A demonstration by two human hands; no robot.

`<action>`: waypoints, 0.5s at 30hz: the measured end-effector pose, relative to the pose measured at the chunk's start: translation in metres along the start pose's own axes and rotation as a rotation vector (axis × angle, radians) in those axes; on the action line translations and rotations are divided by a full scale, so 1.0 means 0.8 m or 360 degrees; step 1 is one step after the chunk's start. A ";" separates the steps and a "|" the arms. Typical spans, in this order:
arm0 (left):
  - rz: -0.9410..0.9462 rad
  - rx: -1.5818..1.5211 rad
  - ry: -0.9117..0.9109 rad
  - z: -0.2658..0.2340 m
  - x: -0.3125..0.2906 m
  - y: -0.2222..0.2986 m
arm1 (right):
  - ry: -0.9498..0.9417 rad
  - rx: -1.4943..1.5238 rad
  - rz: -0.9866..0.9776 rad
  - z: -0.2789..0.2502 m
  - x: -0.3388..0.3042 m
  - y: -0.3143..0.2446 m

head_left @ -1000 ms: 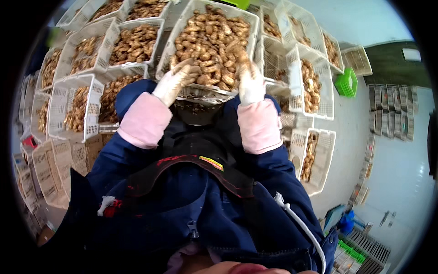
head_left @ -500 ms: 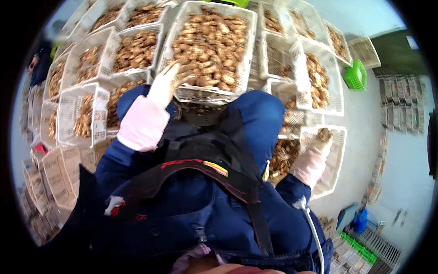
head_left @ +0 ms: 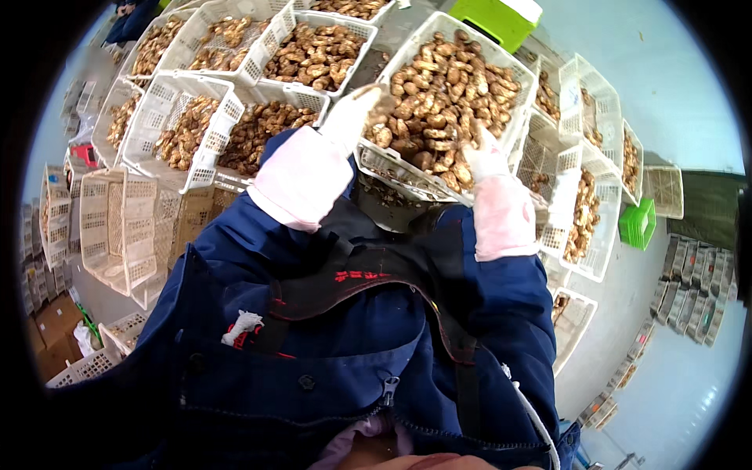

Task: The person sorts ginger roots from one white plastic basket into another by hand, moving filled baskets and stacking empty ones in an agricultural processing area.

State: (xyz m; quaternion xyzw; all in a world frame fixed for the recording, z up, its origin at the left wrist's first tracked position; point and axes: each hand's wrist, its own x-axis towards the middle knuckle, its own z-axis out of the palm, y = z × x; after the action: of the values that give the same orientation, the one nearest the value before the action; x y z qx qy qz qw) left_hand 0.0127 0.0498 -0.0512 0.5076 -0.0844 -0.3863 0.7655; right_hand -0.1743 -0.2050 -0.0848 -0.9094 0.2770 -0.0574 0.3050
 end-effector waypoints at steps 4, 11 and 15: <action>-0.0165 -0.0006 0.0049 0.002 -0.011 0.009 | -0.0159 -0.0567 0.0075 0.055 0.018 -0.030; -0.0214 0.0088 -0.0011 0.010 -0.001 0.008 | 0.0015 -0.0490 0.0420 0.015 0.013 -0.027; -0.0229 0.0116 -0.0046 -0.008 -0.017 0.013 | 0.0389 0.0664 0.0354 -0.086 -0.050 -0.069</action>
State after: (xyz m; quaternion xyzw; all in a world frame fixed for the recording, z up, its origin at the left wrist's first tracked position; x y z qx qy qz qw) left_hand 0.0124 0.0654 -0.0417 0.5343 -0.0726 -0.4443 0.7154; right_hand -0.2006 -0.1830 0.0057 -0.7771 0.3923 -0.1887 0.4545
